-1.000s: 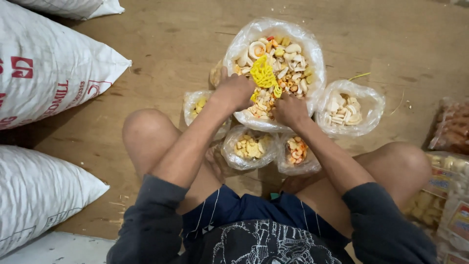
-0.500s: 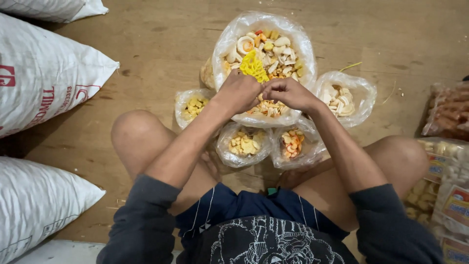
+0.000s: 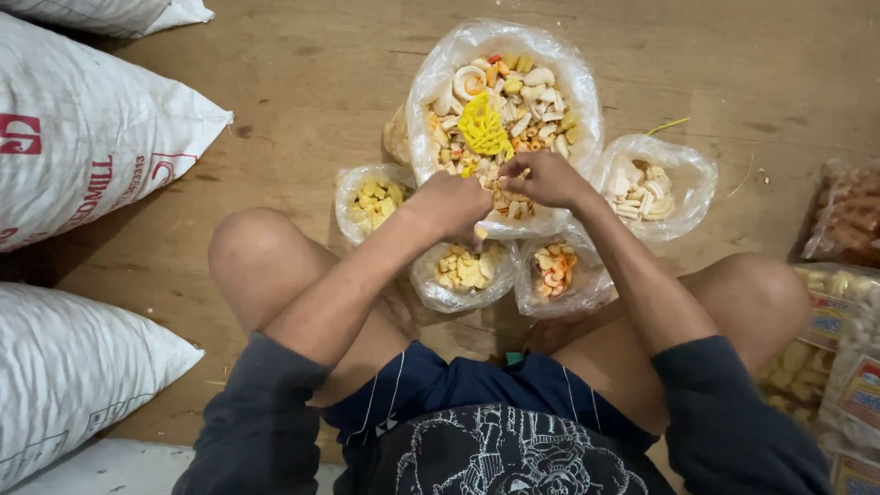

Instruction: Sorting different types of crackers and snacks from a large central bag into smaller individual bags by hand.

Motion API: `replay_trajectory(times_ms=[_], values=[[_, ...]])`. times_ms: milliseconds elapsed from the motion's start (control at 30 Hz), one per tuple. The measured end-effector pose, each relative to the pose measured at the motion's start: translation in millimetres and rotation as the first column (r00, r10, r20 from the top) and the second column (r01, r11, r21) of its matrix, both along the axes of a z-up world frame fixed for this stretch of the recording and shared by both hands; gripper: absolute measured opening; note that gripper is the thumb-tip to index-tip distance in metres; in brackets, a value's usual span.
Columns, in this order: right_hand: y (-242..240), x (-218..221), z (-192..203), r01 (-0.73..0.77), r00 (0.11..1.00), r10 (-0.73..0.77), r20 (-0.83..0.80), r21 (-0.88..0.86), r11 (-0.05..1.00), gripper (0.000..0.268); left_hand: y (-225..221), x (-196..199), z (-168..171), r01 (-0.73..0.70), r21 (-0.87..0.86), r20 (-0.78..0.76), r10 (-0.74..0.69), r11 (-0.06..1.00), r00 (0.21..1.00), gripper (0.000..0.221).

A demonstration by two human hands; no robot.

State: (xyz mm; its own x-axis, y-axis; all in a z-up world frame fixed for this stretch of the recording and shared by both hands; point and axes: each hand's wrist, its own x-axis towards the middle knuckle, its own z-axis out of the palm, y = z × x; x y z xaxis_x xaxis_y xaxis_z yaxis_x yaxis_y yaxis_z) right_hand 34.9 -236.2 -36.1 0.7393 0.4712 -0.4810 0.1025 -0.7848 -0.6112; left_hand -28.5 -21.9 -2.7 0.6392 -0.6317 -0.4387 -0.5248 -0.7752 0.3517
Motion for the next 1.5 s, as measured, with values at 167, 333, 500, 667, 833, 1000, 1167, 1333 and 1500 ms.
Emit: replay_trajectory(times_ms=[167, 333, 500, 667, 833, 1000, 1167, 1333, 1500], values=[[8, -15, -39, -0.121, 0.98, 0.159, 0.117, -0.28, 0.952, 0.041, 6, 5, -7, -0.032, 0.093, 0.042, 0.028, 0.995, 0.999, 0.04], [2, -16, -90, -0.106, 0.96, 0.201, 0.195, -0.411, 0.906, 0.038, 15, 16, -15, -0.087, 0.093, 0.113, 0.076, 0.992, 0.991, 0.037], [-3, -9, -105, -0.099, 0.945, 0.225, 0.237, -0.448, 0.889, 0.035, 20, 16, -27, -0.117, 0.092, 0.117, 0.106, 0.989, 0.987, 0.029], [30, -6, 29, 0.037, 0.995, -0.026, 0.094, -0.12, 0.992, 0.031, 13, 27, 4, -0.135, 0.055, 0.245, 0.118, 0.989, 0.962, 0.016], [24, -13, 73, 0.235, 0.967, -0.205, -0.149, 0.224, 0.946, 0.024, 6, 31, 21, -0.142, -0.065, 0.335, 0.156, 0.988, 0.929, 0.013], [10, -13, 55, 0.294, 0.946, -0.211, -0.244, 0.378, 0.878, 0.023, 0, 32, 16, -0.088, -0.153, 0.408, 0.144, 0.984, 0.902, 0.012], [8, -18, 59, 0.271, 0.953, -0.184, -0.241, 0.402, 0.875, 0.021, 0, 28, 23, -0.088, -0.169, 0.395, 0.15, 0.982, 0.906, 0.013], [7, -20, 64, 0.249, 0.958, -0.174, -0.23, 0.359, 0.899, 0.023, 0, 24, 15, -0.049, -0.112, 0.345, 0.085, 0.992, 0.935, 0.014], [-4, -16, 4, 0.112, 0.993, -0.112, -0.03, 0.003, 0.994, 0.032, -4, 11, -36, -0.027, 0.034, 0.135, 0.023, 0.999, 0.991, 0.023]])
